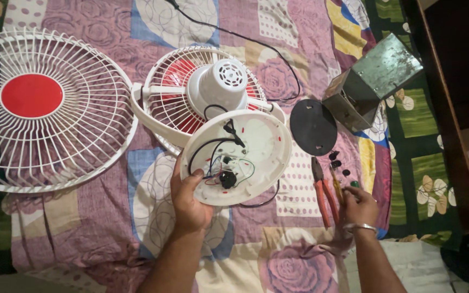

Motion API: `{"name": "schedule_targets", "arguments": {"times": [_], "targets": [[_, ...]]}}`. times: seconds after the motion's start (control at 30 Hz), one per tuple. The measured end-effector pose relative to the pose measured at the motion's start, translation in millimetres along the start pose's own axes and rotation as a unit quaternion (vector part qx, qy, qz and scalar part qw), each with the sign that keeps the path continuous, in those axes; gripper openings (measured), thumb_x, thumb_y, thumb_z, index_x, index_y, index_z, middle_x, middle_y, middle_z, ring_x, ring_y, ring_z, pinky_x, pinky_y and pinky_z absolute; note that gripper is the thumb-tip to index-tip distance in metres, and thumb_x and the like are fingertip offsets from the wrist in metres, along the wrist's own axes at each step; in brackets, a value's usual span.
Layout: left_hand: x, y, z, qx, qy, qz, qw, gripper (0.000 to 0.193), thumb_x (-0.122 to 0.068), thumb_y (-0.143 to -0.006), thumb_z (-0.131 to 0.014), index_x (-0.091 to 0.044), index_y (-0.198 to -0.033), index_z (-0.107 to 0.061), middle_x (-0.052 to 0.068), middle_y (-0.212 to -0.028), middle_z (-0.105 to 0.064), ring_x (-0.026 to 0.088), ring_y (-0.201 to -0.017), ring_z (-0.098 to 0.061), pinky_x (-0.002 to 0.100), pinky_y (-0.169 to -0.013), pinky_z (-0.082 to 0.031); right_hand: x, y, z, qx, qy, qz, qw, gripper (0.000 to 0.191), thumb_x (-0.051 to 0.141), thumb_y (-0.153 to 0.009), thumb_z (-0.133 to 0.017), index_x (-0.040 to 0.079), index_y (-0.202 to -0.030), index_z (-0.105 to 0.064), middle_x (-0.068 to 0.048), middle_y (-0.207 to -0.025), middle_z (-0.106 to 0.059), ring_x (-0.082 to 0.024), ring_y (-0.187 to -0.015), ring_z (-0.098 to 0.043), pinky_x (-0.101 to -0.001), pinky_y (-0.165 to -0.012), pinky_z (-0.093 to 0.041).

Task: The person works on a disassembled electric fan lying on a bed, holding the fan base housing with exposed wiring and using pliers to manipulate the wires and components inside the housing, with screwdrivers and small parts laid out nearby.

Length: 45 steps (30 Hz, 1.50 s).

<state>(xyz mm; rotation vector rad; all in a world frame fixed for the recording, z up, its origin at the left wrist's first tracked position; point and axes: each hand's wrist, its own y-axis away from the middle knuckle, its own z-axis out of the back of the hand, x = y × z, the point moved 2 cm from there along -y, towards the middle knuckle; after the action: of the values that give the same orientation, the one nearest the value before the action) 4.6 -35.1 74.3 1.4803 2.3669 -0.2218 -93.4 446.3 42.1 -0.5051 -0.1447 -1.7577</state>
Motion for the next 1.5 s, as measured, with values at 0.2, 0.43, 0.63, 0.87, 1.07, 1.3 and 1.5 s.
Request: {"name": "schedule_targets", "arguments": {"times": [0.2, 0.43, 0.63, 0.87, 1.07, 1.3, 1.5], "targets": [[-5.8, -0.4, 1.2, -0.003, 0.002, 0.003, 1.0, 0.07, -0.009, -0.083, -0.051, 0.011, -0.15, -0.041, 0.023, -0.135, -0.06, 0.032, -0.126, -0.06, 0.044, -0.112, -0.046, 30.8, 18.8, 12.6, -0.106, 0.104, 0.164, 0.975, 0.03, 0.017, -0.091, -0.076, 0.003, -0.117, -0.074, -0.018, -0.105, -0.071, -0.031, -0.089, -0.069, -0.0422, -0.081, -0.056], [-7.4, -1.4, 3.8, 0.0, 0.003, 0.0, 1.0, 0.069, -0.008, -0.084, -0.05, 0.011, -0.15, -0.041, 0.023, -0.134, -0.06, 0.031, -0.125, -0.06, 0.044, -0.112, -0.046, 52.3, 40.4, 0.6, -0.009, 0.032, 0.187, 0.982, 0.016, 0.011, -0.093, -0.069, 0.007, -0.107, -0.076, -0.014, -0.106, -0.075, -0.026, -0.086, -0.073, -0.0367, -0.072, -0.058], [-7.1, -0.8, 7.3, -0.011, -0.003, 0.006, 1.0, 0.068, -0.007, -0.083, -0.049, 0.01, -0.149, -0.041, 0.022, -0.133, -0.061, 0.03, -0.124, -0.06, 0.043, -0.111, -0.046, 54.2, -1.3, -6.3, -0.054, -0.015, 0.07, 0.996, 0.019, 0.018, -0.101, -0.069, 0.008, -0.116, -0.075, -0.014, -0.097, -0.076, -0.025, -0.088, -0.074, -0.0377, -0.079, -0.057], [-9.6, -4.2, 2.8, -0.003, 0.039, 0.016, 0.999, 0.068, -0.006, -0.082, -0.05, 0.008, -0.148, -0.041, 0.021, -0.132, -0.061, 0.03, -0.123, -0.061, 0.044, -0.109, -0.047, 73.9, -31.7, -38.0, -0.033, 0.01, 0.087, 0.996, 0.031, 0.018, -0.087, -0.078, 0.005, -0.115, -0.072, -0.014, -0.099, -0.077, -0.026, -0.085, -0.075, -0.0382, -0.079, -0.058], [-15.4, -1.4, 5.9, 0.001, 0.031, 0.018, 0.999, 0.067, -0.006, -0.084, -0.052, 0.007, -0.149, -0.04, 0.02, -0.131, -0.061, 0.028, -0.121, -0.061, 0.042, -0.108, -0.047, 90.1, -23.7, -35.5, -0.04, 0.012, 0.131, 0.99, 0.028, 0.015, -0.087, -0.078, 0.004, -0.112, -0.071, -0.012, -0.093, -0.075, -0.024, -0.082, -0.074, -0.0368, -0.077, -0.057], [-19.4, -3.7, 6.9, 0.032, 0.047, 0.004, 0.998, 0.069, -0.006, -0.084, -0.052, 0.005, -0.15, -0.037, 0.02, -0.131, -0.061, 0.028, -0.12, -0.062, 0.041, -0.107, -0.048, 178.5, 21.4, -8.6, -0.035, -0.124, 0.25, 0.96, 0.014, 0.005, -0.098, -0.074, 0.001, -0.112, -0.073, -0.01, -0.101, -0.071, -0.018, -0.089, -0.068, -0.029, -0.081, -0.054], [-13.2, -0.7, 17.2, 0.007, 0.023, -0.003, 1.0, 0.067, -0.007, -0.085, -0.052, 0.005, -0.15, -0.04, 0.017, -0.131, -0.061, 0.025, -0.121, -0.06, 0.039, -0.105, -0.048, 293.6, -8.8, -37.1, 0.193, -0.508, 0.141, 0.828, 0.017, 0.004, -0.101, -0.066, -0.001, -0.116, -0.069, -0.007, -0.107, -0.073, -0.014, -0.095, -0.069, -0.026, -0.086, -0.056]]}}
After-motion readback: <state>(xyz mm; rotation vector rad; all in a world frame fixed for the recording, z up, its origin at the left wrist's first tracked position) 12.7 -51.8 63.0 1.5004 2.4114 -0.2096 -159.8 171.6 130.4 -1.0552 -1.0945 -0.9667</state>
